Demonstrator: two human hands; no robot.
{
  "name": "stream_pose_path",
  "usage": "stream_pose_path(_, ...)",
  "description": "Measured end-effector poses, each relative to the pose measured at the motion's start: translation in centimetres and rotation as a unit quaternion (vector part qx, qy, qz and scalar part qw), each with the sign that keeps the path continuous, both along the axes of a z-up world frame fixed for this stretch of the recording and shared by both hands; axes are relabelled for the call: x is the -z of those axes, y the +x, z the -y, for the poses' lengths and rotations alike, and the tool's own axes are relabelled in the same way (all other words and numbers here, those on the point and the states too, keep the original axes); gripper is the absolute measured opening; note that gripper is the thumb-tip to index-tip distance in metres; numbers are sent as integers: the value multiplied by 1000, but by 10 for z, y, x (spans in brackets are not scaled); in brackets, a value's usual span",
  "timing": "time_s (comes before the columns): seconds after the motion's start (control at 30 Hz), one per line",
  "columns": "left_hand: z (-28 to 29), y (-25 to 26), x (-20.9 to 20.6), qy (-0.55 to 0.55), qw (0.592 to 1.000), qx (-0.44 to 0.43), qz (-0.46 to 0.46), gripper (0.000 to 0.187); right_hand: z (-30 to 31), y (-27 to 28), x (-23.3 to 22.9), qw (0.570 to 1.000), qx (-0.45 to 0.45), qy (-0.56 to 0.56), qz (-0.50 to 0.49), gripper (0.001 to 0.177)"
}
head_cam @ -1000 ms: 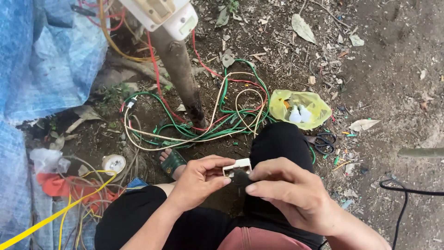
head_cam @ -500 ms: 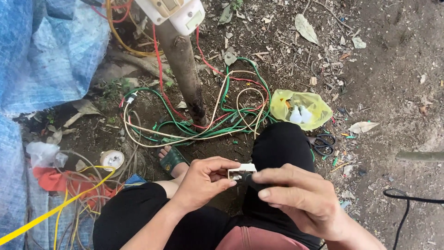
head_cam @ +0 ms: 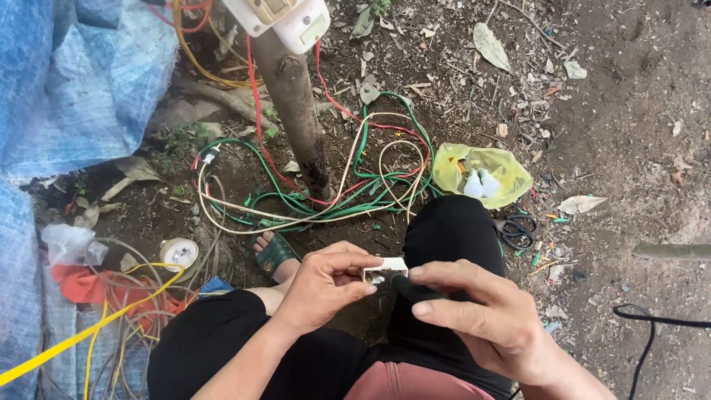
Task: The person uses a screwdriver to tighten screws on a yellow electrical box mounted on a wooden post. They then reach into a plastic bag to retrieve a small white electrical component and use the screwdriver to adjust it.
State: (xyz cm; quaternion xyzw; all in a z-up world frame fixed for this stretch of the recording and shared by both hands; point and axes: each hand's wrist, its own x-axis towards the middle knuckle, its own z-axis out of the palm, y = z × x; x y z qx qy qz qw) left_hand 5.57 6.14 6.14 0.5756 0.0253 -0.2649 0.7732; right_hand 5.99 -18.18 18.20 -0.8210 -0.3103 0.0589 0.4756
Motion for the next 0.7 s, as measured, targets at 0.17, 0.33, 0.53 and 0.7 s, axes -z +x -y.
stream_pose_path(0.17, 1, 0, 2, 7, 1000, 18, 8, 38, 0, -9, 5, 996, 47, 45, -66, 22)
stream_pose_path(0.33, 2, -2, 4, -10, 1000, 16, -7, 38, -3, 2, -3, 1000, 18, 22, 7, 25)
stream_pose_path(0.53, 3, -2, 3, -16, 1000, 19, -6, 37, -6, 10, -13, 999, -32, 1, 27, 17)
stream_pose_path(0.7, 3, -1, 2, -20, 1000, 23, -7, 38, -3, 5, -5, 999, -20, 19, 24, 21)
